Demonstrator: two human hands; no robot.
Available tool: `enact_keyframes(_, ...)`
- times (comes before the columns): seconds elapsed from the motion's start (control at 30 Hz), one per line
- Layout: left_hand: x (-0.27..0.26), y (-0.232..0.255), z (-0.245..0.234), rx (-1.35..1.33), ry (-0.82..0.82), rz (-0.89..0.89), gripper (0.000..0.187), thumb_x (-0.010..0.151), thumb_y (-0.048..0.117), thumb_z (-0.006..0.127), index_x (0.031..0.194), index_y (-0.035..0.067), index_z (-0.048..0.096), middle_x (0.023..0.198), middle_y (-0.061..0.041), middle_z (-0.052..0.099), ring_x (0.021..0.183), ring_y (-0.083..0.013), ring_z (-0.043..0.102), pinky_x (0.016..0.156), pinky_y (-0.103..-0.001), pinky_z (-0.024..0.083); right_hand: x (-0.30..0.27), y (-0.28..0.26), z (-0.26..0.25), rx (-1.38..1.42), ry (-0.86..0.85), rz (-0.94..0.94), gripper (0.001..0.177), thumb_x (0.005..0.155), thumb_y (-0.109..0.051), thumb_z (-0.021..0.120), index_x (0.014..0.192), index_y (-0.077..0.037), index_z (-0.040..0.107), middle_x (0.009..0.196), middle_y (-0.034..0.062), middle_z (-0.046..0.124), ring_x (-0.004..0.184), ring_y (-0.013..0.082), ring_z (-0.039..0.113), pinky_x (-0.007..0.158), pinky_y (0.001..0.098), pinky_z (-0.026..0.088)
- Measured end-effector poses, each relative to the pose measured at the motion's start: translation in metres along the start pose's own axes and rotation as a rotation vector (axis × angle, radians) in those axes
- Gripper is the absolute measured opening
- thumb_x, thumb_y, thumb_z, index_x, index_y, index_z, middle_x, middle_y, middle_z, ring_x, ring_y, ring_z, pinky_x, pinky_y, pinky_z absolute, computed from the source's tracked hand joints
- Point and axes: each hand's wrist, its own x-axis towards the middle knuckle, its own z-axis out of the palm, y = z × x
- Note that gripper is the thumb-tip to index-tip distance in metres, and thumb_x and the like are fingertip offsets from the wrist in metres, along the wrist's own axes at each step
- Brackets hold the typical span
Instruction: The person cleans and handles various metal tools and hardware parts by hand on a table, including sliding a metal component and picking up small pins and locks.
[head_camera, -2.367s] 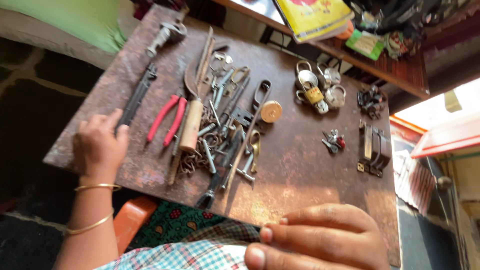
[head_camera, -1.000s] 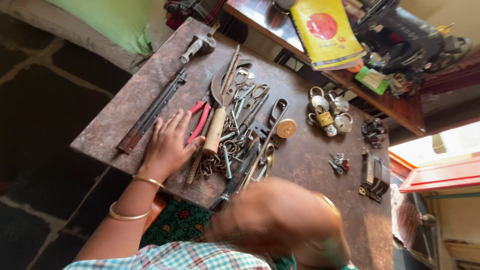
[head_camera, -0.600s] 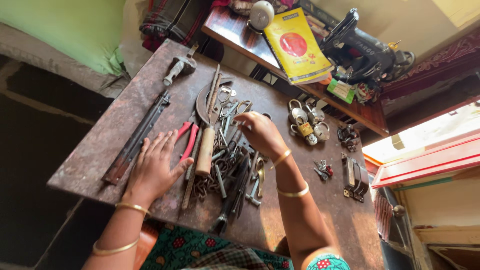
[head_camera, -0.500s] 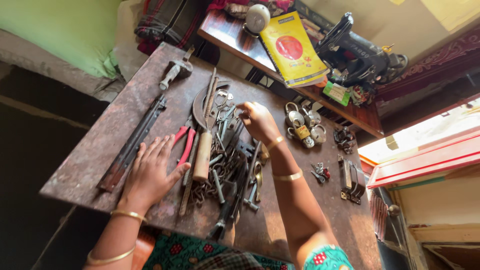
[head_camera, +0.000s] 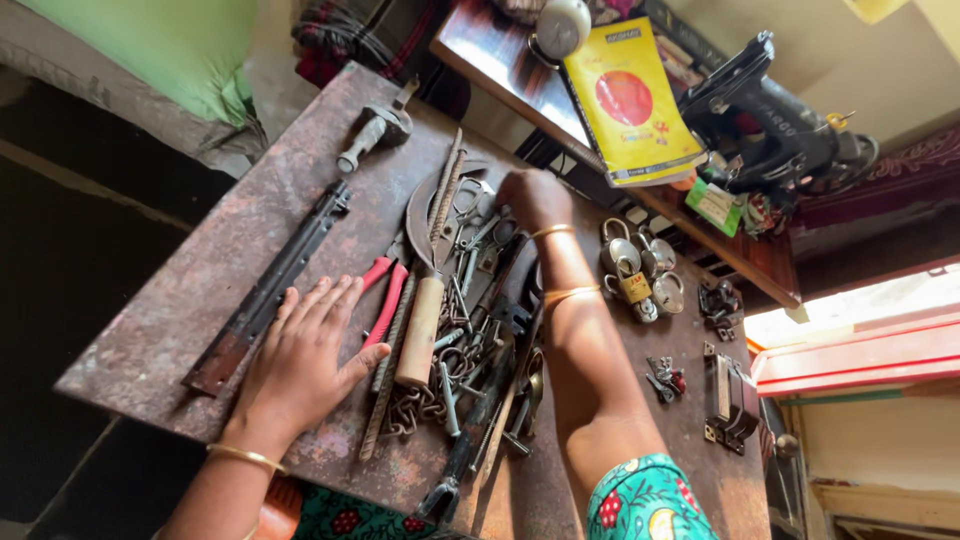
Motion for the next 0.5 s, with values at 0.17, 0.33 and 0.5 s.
enact_keyframes(0.17, 0.002, 0.005, -0.011, 0.008, -0.046, -0.02, 0.088, 0.091, 0.067, 0.047, 0.154, 0.007, 0.035, 0.155, -0.015, 0.043, 0.146, -0.0279, 0.034, 0.124, -0.048, 0.016, 0.004, 0.065, -0.002, -0.047, 0.012, 0.114, 0.007, 0.081, -0.021, 0.075, 0.084, -0.019, 0.081, 0.087, 0.0118, 0.075, 0.081, 0.0316, 0.072, 0.071, 0.0432, 0.057)
enact_keyframes(0.33, 0.004, 0.007, -0.011, 0.02, -0.068, -0.025, 0.088, 0.092, 0.067, 0.045, 0.155, 0.007, 0.034, 0.156, -0.015, 0.041, 0.146, -0.0281, 0.033, 0.123, -0.047, 0.014, -0.005, 0.082, -0.009, 0.145, 0.054, 0.03, 0.017, 0.081, -0.028, 0.083, 0.089, -0.013, 0.08, 0.086, 0.0124, 0.075, 0.078, 0.0293, 0.072, 0.07, 0.0407, 0.055)
enact_keyframes(0.5, 0.004, 0.007, -0.013, 0.012, -0.089, -0.035, 0.087, 0.092, 0.066, 0.046, 0.156, 0.007, 0.034, 0.156, -0.016, 0.042, 0.146, -0.0291, 0.033, 0.124, -0.048, 0.014, -0.011, 0.081, -0.016, 0.171, -0.032, 0.015, 0.026, 0.075, -0.029, 0.088, 0.088, -0.009, 0.08, 0.085, 0.0121, 0.075, 0.075, 0.0276, 0.072, 0.07, 0.0392, 0.057)
